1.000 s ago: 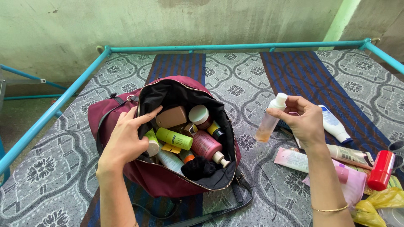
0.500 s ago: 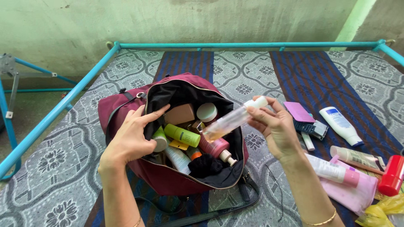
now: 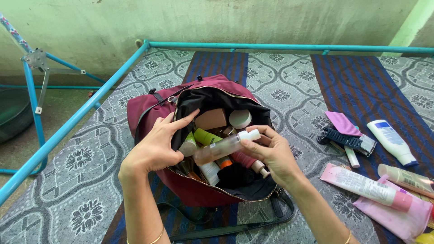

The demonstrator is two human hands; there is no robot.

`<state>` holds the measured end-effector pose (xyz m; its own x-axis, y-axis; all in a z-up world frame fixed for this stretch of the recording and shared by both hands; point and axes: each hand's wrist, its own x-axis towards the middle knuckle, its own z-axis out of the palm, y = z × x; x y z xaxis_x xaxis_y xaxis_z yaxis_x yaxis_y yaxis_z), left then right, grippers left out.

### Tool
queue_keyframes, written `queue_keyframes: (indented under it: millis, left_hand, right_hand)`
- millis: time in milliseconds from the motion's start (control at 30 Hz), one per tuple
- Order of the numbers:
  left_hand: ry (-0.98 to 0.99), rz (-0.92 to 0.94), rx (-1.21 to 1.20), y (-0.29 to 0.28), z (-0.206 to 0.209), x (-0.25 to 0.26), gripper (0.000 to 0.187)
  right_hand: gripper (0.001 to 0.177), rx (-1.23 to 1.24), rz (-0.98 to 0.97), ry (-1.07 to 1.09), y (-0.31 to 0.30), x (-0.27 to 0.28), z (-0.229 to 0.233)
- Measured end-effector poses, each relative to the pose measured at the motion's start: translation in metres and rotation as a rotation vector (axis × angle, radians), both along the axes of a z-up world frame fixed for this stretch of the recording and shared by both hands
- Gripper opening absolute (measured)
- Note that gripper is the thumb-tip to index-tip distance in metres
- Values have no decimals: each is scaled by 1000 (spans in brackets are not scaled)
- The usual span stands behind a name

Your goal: The person packs a maroon duffel bag on a bed, picking up toiletry bottles, tubes, a comb, sunglasses and other cosmetic items one at a time from the bed and placing them inside the bag, arranging the contents as they go.

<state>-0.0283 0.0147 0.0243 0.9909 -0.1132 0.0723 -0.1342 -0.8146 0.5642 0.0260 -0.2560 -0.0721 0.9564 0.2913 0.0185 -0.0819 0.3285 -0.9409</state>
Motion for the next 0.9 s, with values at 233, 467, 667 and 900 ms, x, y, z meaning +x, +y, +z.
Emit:
queue_keyframes:
  millis: [233,467,667,900]
  left_hand:
    - [-10,-2,-8,-2,1,-1,112]
    - [10,5,-6,-5,2,-1,110]
    - [39,6,-2,-5,0,0,109]
    - [57,4,27,-6,-2,2,99]
  right_hand:
    - [53,-178,25,-4,13,-5,-13]
    - [63,-392,-100,-241,21,-1,-19]
    - [56,-699,-146,-337,8,-6,-3]
    - [60,-975,-95,-386,-4,-3,5]
